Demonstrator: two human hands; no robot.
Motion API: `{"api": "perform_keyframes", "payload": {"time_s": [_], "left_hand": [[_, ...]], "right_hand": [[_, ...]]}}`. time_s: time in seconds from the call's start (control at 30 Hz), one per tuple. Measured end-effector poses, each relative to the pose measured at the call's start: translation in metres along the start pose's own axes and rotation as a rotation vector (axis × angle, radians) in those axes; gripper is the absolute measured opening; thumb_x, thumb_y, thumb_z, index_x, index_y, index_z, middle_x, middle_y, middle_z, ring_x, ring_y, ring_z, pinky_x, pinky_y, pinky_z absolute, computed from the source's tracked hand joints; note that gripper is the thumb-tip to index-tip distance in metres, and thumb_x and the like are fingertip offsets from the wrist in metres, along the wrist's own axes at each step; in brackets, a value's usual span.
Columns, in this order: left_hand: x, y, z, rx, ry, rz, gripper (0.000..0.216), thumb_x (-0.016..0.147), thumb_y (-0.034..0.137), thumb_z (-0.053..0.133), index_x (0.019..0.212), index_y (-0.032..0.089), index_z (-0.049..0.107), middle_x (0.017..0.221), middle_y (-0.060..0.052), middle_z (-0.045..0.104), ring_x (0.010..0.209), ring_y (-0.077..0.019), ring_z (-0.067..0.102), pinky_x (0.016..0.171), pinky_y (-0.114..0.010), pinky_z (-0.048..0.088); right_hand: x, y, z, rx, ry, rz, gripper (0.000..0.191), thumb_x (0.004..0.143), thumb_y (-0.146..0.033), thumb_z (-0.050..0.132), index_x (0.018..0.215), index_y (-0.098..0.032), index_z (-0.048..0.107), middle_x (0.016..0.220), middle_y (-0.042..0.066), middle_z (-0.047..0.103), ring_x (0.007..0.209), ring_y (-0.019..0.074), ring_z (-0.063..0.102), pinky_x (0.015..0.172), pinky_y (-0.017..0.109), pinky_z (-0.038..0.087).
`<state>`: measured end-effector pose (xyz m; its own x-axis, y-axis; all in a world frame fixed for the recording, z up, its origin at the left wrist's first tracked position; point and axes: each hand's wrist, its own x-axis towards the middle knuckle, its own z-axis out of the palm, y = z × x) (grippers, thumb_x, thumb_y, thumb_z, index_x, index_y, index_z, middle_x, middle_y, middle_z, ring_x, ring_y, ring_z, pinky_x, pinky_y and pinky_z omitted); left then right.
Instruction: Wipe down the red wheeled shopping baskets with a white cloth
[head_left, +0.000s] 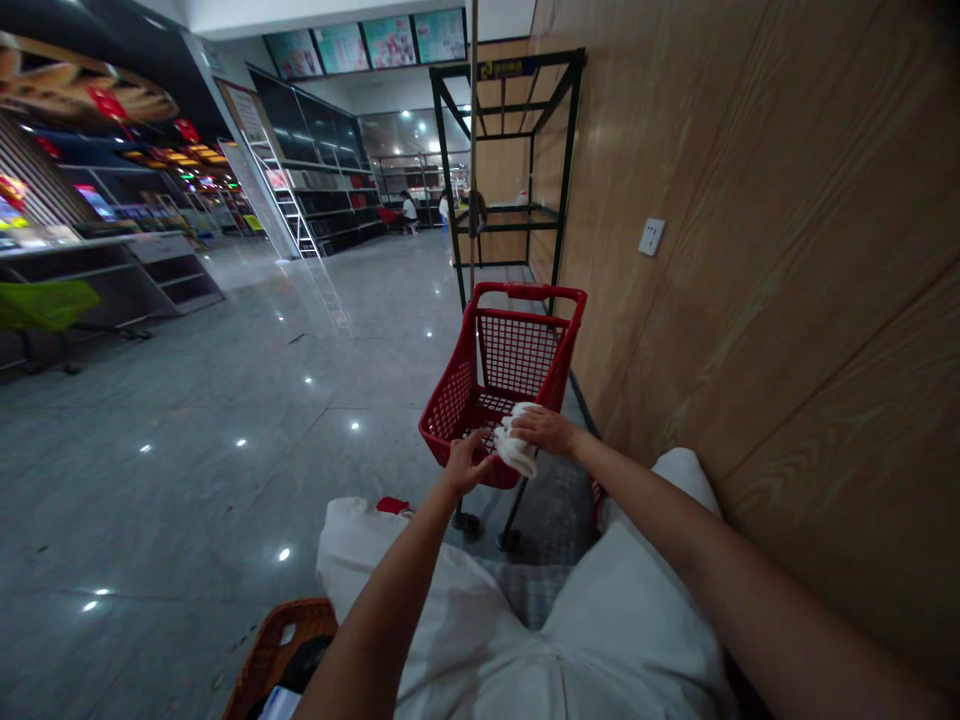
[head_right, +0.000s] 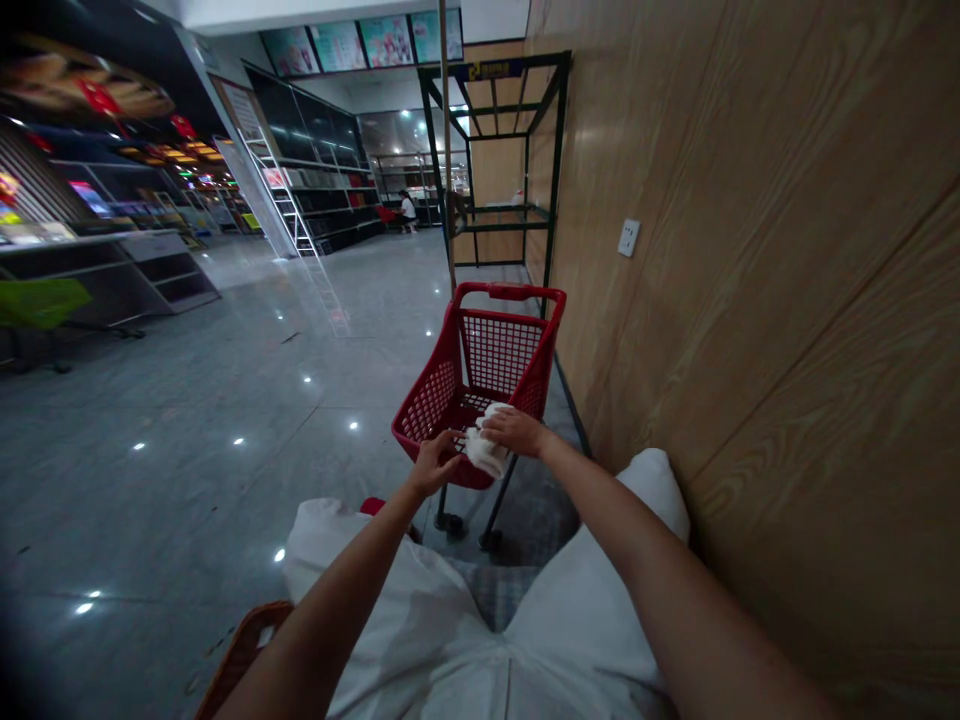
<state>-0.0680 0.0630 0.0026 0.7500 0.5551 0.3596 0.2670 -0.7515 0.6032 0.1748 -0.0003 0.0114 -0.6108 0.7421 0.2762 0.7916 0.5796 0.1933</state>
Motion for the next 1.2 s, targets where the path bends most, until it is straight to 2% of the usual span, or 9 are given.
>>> {"api": "perform_keyframes", "payload": {"time_s": [0.17,0.33,0.47,0.63,0.7,0.8,0.93,1.07,1.2], "left_hand": [[0.001,-0.002,0.009,-0.036,0.08,-0.006,0.032,0.078,0.045,0.048,0.08,0.016,0.06,0.062,0.001,0.056,0.058,-0.0124,0.051,0.061,-0.024,0.037],[0.006,-0.025,-0.014,0.169,0.049,-0.115,0.032,0.084,0.037,0.041,0.065,0.017,0.056,0.06,0.001,0.057,0.06,-0.0132,0.052,0.063,-0.025,0.036],[0.013,-0.027,-0.026,0.463,0.023,-0.258,0.031,0.089,0.031,0.039,0.073,0.019,0.062,0.078,-0.004,0.067,0.078,-0.0177,0.059,0.076,-0.03,0.036],[0.011,0.004,-0.002,0.573,0.119,-0.377,0.042,0.096,0.034,0.027,0.089,0.018,0.065,0.092,-0.008,0.069,0.089,-0.0209,0.061,0.078,-0.033,0.035],[0.006,0.01,0.007,0.624,0.141,-0.407,0.042,0.097,0.033,0.025,0.093,0.018,0.064,0.091,-0.009,0.069,0.086,-0.021,0.061,0.078,-0.033,0.035],[-0.001,0.004,0.004,0.697,0.062,-0.325,0.038,0.097,0.035,0.029,0.093,0.018,0.062,0.086,-0.009,0.069,0.084,-0.021,0.062,0.078,-0.033,0.035],[-0.002,-0.009,-0.013,0.717,-0.042,-0.246,0.031,0.095,0.037,0.038,0.092,0.018,0.062,0.087,-0.009,0.068,0.086,-0.0216,0.062,0.078,-0.032,0.036],[0.002,-0.009,-0.017,0.718,0.059,-0.306,0.029,0.095,0.036,0.038,0.096,0.02,0.062,0.095,-0.008,0.068,0.093,-0.0225,0.059,0.085,-0.034,0.036],[0.009,-0.002,-0.004,0.691,0.177,-0.378,0.032,0.096,0.033,0.034,0.1,0.02,0.063,0.101,-0.008,0.067,0.099,-0.0233,0.057,0.098,-0.041,0.029]], "right_hand": [[-0.009,0.034,-0.016,-0.012,-0.072,0.188,0.035,0.087,-0.009,0.045,0.117,-0.022,0.058,0.123,0.007,0.059,0.114,0.0188,0.051,0.106,0.045,0.028],[0.008,0.027,-0.016,-0.028,-0.055,0.256,0.034,0.087,-0.012,0.046,0.117,-0.021,0.057,0.121,0.009,0.059,0.111,0.0215,0.05,0.105,0.047,0.025],[0.032,-0.007,-0.01,-0.047,-0.026,0.332,0.032,0.089,-0.021,0.046,0.119,-0.022,0.057,0.11,0.008,0.06,0.105,0.0229,0.048,0.1,0.044,0.026],[0.058,-0.053,-0.008,-0.068,0.011,0.453,0.052,0.083,-0.048,0.055,0.13,-0.028,0.049,0.116,0.011,0.056,0.109,0.0292,0.043,0.099,0.054,0.018],[0.063,-0.059,-0.009,-0.071,0.003,0.456,0.048,0.084,-0.051,0.052,0.126,-0.027,0.052,0.121,0.011,0.055,0.113,0.0296,0.041,0.101,0.055,0.016],[0.056,-0.046,-0.014,-0.081,-0.06,0.443,0.034,0.09,-0.043,0.048,0.118,-0.028,0.058,0.123,0.009,0.056,0.112,0.0269,0.044,0.103,0.053,0.017],[0.016,-0.002,-0.031,-0.166,-0.098,0.514,0.028,0.09,-0.038,0.047,0.113,-0.028,0.061,0.127,0.008,0.055,0.118,0.0285,0.041,0.104,0.054,0.015],[-0.018,0.022,-0.049,-0.276,-0.098,0.639,0.034,0.09,-0.041,0.048,0.119,-0.027,0.059,0.136,0.01,0.048,0.121,0.0314,0.038,0.102,0.053,0.013],[-0.001,-0.003,-0.047,-0.215,-0.162,0.692,0.042,0.091,-0.046,0.044,0.13,-0.029,0.05,0.122,0.011,0.056,0.108,0.0279,0.045,0.096,0.046,0.019]]}}
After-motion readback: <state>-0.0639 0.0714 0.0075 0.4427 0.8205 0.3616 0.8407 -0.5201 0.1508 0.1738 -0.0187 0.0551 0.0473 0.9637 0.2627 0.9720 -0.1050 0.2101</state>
